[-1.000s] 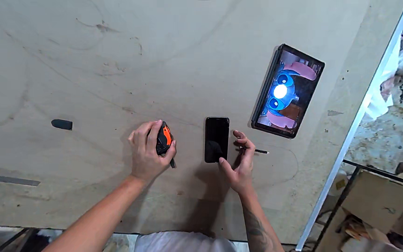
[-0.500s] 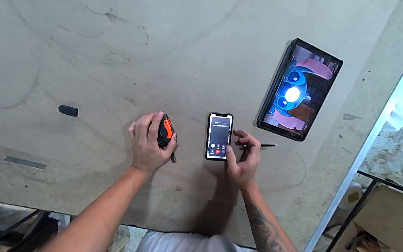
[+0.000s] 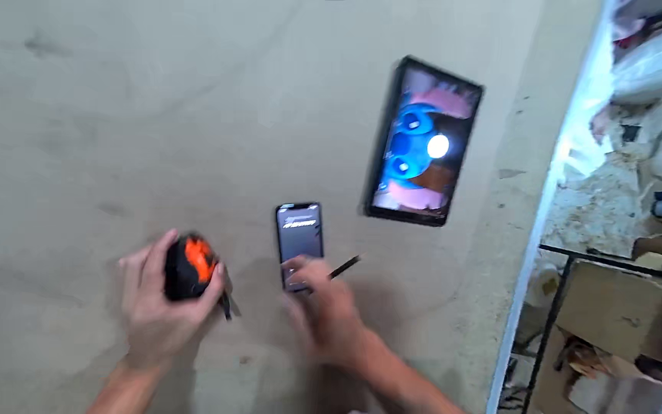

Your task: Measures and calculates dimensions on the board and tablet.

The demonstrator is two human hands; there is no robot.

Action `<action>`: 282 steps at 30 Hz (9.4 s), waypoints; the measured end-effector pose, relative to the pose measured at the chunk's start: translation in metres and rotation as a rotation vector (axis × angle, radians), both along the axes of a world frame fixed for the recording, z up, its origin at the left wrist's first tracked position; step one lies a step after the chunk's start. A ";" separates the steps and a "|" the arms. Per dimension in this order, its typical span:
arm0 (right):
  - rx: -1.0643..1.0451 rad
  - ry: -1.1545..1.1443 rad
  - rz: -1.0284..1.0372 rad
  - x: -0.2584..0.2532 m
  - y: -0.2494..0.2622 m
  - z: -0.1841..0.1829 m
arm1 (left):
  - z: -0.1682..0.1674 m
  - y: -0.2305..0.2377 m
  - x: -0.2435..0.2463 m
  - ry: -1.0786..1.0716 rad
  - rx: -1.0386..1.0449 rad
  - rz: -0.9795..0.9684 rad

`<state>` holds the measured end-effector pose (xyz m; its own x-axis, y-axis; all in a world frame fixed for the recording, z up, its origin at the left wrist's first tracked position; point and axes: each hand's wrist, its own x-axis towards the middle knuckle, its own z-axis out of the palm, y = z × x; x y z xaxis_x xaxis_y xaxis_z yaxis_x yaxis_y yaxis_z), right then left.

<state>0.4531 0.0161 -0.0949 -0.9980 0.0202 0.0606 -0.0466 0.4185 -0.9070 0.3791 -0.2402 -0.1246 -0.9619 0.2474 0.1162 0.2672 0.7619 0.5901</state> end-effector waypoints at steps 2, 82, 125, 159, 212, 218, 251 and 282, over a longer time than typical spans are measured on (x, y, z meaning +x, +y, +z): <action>-0.133 -0.139 0.087 -0.007 0.000 0.034 | 0.034 0.016 0.019 -0.190 0.163 -0.122; 0.207 -0.529 -0.119 -0.031 0.363 -0.009 | 0.073 0.295 -0.162 -1.127 -0.452 -0.199; 0.232 -0.458 -0.085 -0.015 0.354 -0.011 | 0.074 0.287 -0.143 -1.148 -0.431 -0.176; 0.180 -0.467 -0.080 -0.014 0.357 -0.014 | 0.070 0.286 -0.145 -1.163 -0.429 -0.158; 0.314 -0.014 0.149 0.039 0.112 0.028 | 0.109 0.047 -0.101 -0.749 0.169 0.328; 0.713 -0.059 0.333 0.032 0.041 -0.002 | 0.026 0.010 -0.039 -0.161 -0.175 0.269; 0.140 -0.170 -0.353 0.010 -0.009 -0.015 | -0.024 -0.019 -0.013 0.041 -0.262 0.114; -0.003 0.110 -0.324 -0.022 0.013 -0.050 | -0.025 -0.020 -0.013 0.059 -0.255 0.120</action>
<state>0.4311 0.0289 -0.1448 -0.9269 0.3358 0.1675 -0.0094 0.4253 -0.9050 0.3658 -0.2602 -0.1501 -0.9795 0.1606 0.1213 0.1942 0.9120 0.3614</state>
